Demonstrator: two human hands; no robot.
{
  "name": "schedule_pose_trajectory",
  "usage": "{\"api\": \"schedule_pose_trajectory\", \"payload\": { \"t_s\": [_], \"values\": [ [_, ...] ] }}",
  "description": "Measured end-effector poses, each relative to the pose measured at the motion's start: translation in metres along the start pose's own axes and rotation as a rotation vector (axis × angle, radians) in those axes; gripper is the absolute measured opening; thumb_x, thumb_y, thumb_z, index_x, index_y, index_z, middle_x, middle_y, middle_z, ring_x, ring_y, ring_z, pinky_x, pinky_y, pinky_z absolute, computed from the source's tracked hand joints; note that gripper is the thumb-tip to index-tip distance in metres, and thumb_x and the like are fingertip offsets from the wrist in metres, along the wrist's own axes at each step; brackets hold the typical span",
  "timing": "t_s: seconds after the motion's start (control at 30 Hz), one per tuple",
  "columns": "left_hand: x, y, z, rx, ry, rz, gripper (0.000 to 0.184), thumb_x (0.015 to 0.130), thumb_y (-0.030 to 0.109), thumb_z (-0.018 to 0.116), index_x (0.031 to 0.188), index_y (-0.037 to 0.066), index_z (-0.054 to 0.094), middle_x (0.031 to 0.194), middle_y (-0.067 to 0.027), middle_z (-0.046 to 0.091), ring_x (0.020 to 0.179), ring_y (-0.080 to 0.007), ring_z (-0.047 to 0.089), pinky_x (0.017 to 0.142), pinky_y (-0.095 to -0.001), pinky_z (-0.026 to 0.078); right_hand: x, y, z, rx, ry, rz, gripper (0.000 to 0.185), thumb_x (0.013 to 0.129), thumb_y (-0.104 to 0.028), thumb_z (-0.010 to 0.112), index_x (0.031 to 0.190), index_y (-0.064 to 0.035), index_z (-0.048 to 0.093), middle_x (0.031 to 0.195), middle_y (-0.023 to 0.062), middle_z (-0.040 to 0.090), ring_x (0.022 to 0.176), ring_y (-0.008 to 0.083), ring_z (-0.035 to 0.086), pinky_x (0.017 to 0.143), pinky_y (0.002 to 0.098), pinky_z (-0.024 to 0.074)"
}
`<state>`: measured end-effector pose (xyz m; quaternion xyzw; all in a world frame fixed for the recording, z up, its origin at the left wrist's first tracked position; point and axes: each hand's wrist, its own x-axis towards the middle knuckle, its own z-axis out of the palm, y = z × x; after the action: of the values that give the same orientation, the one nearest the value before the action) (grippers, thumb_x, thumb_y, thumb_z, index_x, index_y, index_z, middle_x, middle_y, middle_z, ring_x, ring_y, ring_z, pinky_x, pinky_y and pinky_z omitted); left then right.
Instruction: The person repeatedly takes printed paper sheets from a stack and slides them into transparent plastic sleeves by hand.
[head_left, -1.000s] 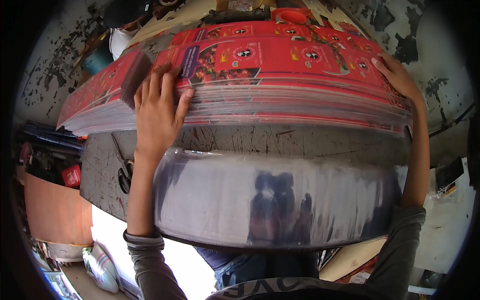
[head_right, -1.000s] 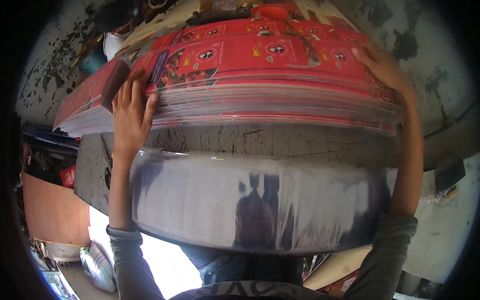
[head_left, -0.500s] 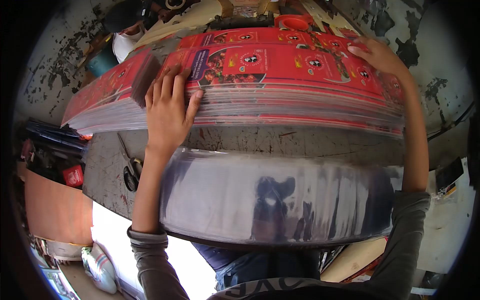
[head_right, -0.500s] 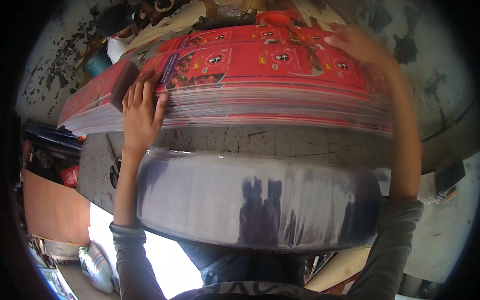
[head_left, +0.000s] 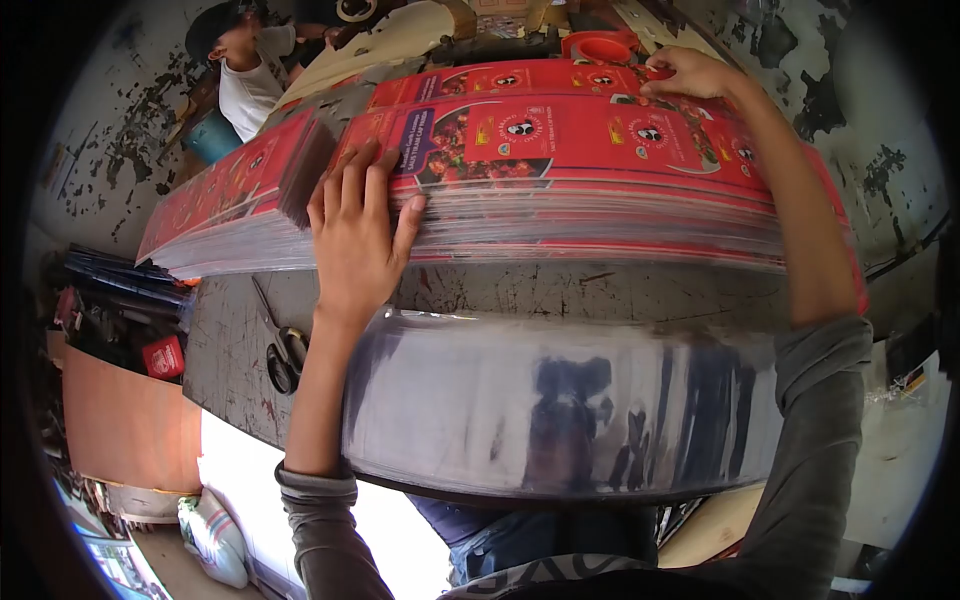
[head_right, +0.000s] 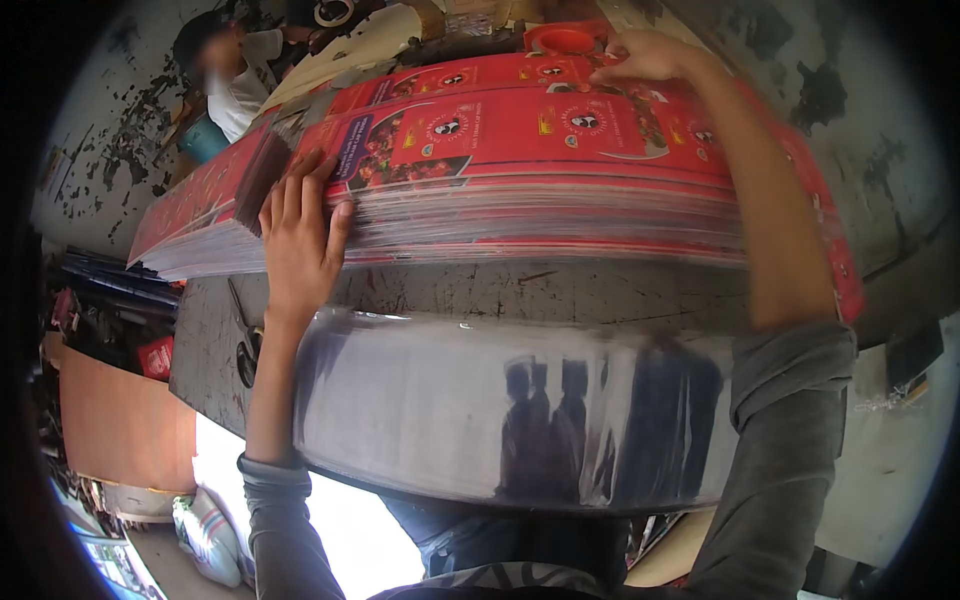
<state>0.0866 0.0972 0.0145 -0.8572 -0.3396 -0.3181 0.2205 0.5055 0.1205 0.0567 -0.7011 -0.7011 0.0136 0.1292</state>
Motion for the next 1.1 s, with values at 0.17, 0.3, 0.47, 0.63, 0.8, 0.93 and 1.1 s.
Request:
{"api": "schedule_pose_trajectory", "payload": {
  "t_s": [0.17, 0.3, 0.47, 0.63, 0.8, 0.93, 1.1],
  "values": [
    [0.000, 0.001, -0.002, 0.024, -0.013, 0.003, 0.040, 0.086, 0.032, 0.037, 0.115, 0.004, 0.043, 0.117, -0.0125, 0.043, 0.108, -0.0307, 0.039, 0.092, -0.0411, 0.026, -0.011, -0.008, -0.001, -0.051, 0.154, -0.048, 0.048, 0.068, -0.043, 0.065, 0.090, -0.0027, 0.053, 0.090, 0.0091, 0.052, 0.083, 0.0186, 0.049, 0.072, 0.0300, 0.0371],
    [0.000, 0.001, 0.000, 0.003, 0.019, 0.003, 0.040, 0.084, 0.033, 0.042, 0.112, 0.004, 0.045, 0.115, -0.0125, 0.045, 0.108, -0.0298, 0.040, 0.092, -0.0416, 0.027, -0.016, -0.012, -0.027, -0.181, 0.338, -0.097, 0.044, 0.071, -0.039, 0.064, 0.093, -0.0031, 0.050, 0.093, 0.0101, 0.052, 0.085, 0.0208, 0.049, 0.077, 0.0311, 0.0376],
    [-0.001, 0.001, 0.000, -0.008, 0.055, -0.006, 0.039, 0.083, 0.034, 0.046, 0.109, 0.005, 0.047, 0.113, -0.0124, 0.046, 0.107, -0.0284, 0.040, 0.092, -0.0417, 0.027, -0.054, -0.040, -0.062, -0.073, 0.642, -0.217, 0.020, 0.074, -0.023, 0.061, 0.078, -0.0050, 0.055, 0.063, 0.0077, 0.050, 0.058, 0.0192, 0.049, 0.052, 0.0328, 0.0365],
    [-0.002, 0.002, -0.002, -0.020, 0.039, -0.010, 0.037, 0.084, 0.030, 0.045, 0.110, 0.003, 0.046, 0.115, -0.0134, 0.045, 0.108, -0.0291, 0.040, 0.093, -0.0403, 0.028, -0.104, -0.048, -0.095, 0.022, 0.724, -0.088, 0.026, 0.073, -0.030, 0.062, 0.077, -0.0056, 0.055, 0.066, 0.0053, 0.049, 0.063, 0.0201, 0.047, 0.056, 0.0329, 0.0356],
    [0.006, -0.015, -0.025, -0.469, 0.210, -0.165, 0.034, 0.087, 0.021, 0.040, 0.113, -0.001, 0.043, 0.109, -0.0184, 0.050, 0.101, -0.0333, 0.048, 0.087, -0.0355, 0.038, -0.178, -0.071, -0.096, 0.203, 0.568, -0.032, 0.027, 0.081, -0.029, 0.054, 0.076, -0.0035, 0.045, 0.064, -0.0035, 0.038, 0.061, 0.0045, 0.033, 0.056, 0.0193, 0.0283],
    [-0.013, -0.037, -0.031, -1.497, 0.074, -0.531, 0.047, 0.088, 0.036, 0.034, 0.116, -0.001, 0.042, 0.109, -0.0192, 0.051, 0.094, -0.0276, 0.056, 0.081, -0.0332, 0.045, -0.234, -0.088, -0.064, 0.364, 0.524, 0.157, 0.030, 0.078, -0.029, 0.058, 0.079, -0.0010, 0.049, 0.066, 0.0000, 0.042, 0.063, 0.0086, 0.037, 0.058, 0.0229, 0.0315],
    [-0.041, -0.017, -0.031, -2.518, -0.831, -0.414, 0.088, 0.075, 0.070, 0.025, 0.121, -0.003, 0.037, 0.115, -0.0180, 0.049, 0.103, -0.0253, 0.052, 0.082, -0.0372, 0.046, -0.256, -0.073, -0.021, 0.269, 0.425, 0.088, 0.021, 0.076, -0.019, 0.056, 0.075, -0.0011, 0.045, 0.066, 0.0040, 0.039, 0.064, 0.0152, 0.035, 0.061, 0.0269, 0.0299]
  ]
}}
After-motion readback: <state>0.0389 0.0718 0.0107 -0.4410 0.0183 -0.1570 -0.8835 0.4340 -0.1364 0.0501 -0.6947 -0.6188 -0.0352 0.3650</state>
